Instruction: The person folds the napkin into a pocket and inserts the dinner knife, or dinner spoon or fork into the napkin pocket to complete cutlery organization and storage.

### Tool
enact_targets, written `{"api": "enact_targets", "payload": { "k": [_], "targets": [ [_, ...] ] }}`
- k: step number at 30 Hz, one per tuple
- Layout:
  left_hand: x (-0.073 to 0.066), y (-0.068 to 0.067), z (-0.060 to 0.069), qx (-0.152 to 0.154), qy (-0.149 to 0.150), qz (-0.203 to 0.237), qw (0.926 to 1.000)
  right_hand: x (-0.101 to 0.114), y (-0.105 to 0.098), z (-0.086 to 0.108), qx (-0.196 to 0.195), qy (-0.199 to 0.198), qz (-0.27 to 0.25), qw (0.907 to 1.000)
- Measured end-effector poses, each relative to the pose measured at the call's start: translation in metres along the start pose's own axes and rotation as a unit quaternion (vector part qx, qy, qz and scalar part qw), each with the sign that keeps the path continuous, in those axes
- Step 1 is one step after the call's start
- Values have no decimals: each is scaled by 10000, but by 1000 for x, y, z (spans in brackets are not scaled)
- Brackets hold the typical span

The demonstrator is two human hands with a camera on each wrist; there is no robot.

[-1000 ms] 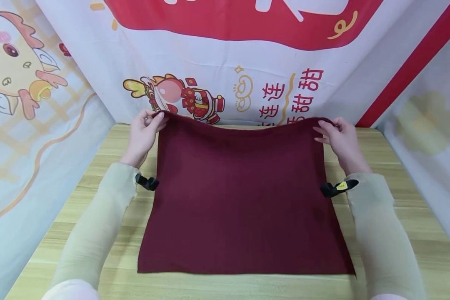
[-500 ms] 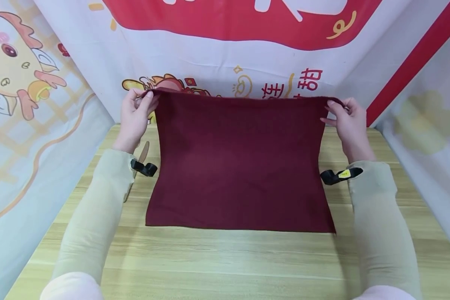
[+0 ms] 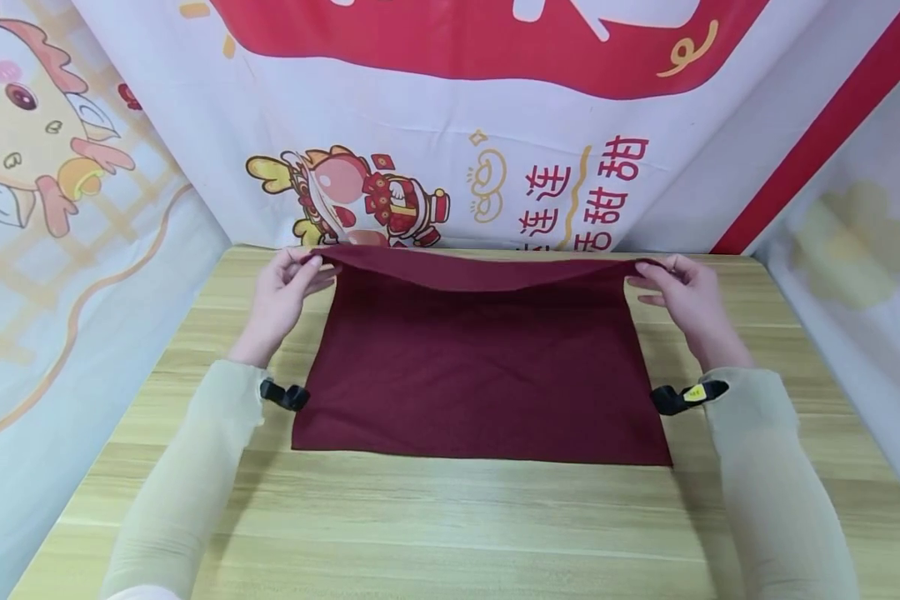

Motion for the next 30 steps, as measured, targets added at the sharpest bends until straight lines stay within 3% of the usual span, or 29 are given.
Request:
{"api": "enact_targets", "payload": {
  "k": [4, 6, 10, 12, 16, 21, 27, 30],
  "targets": [
    [8, 0, 21, 414, -212, -161, 9988, -11, -5, 12, 242, 135, 158, 9995],
    [11, 1, 32, 750, -343, -174, 9964, -15, -6, 18, 532, 162, -27, 9984],
    [19, 4, 52, 1221, -790, -178, 9892, -24, -8, 28, 900, 399, -120, 9951],
    [25, 4, 59, 1227, -1041, -126, 9869, -33, -11, 29, 718, 509, 256, 9958],
    [36, 4, 69, 929, -1461, -165, 9848, -51, -15, 30, 328, 568, 1272, 9897],
    [44, -1, 73, 473, -1839, -238, 9815, -65, -13, 30, 423, 599, 1619, 9841],
    [55, -4, 77, 822, -2227, -531, 9700, -78, -13, 29, 429, 864, 2075, 9735],
    [58, -5, 78, 983, -2329, -586, 9658, -78, -16, 29, 337, 923, 2118, 9724]
  ]
}}
Point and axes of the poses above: each hand's wrist, its own z-axis away from the middle knuckle, its own y-axis out of the palm, x = y × z, the point moved 7 cm from there along -z, towards the middle knuckle, and after that the axes turned 6 degrees about y, right-handed, at the moved point
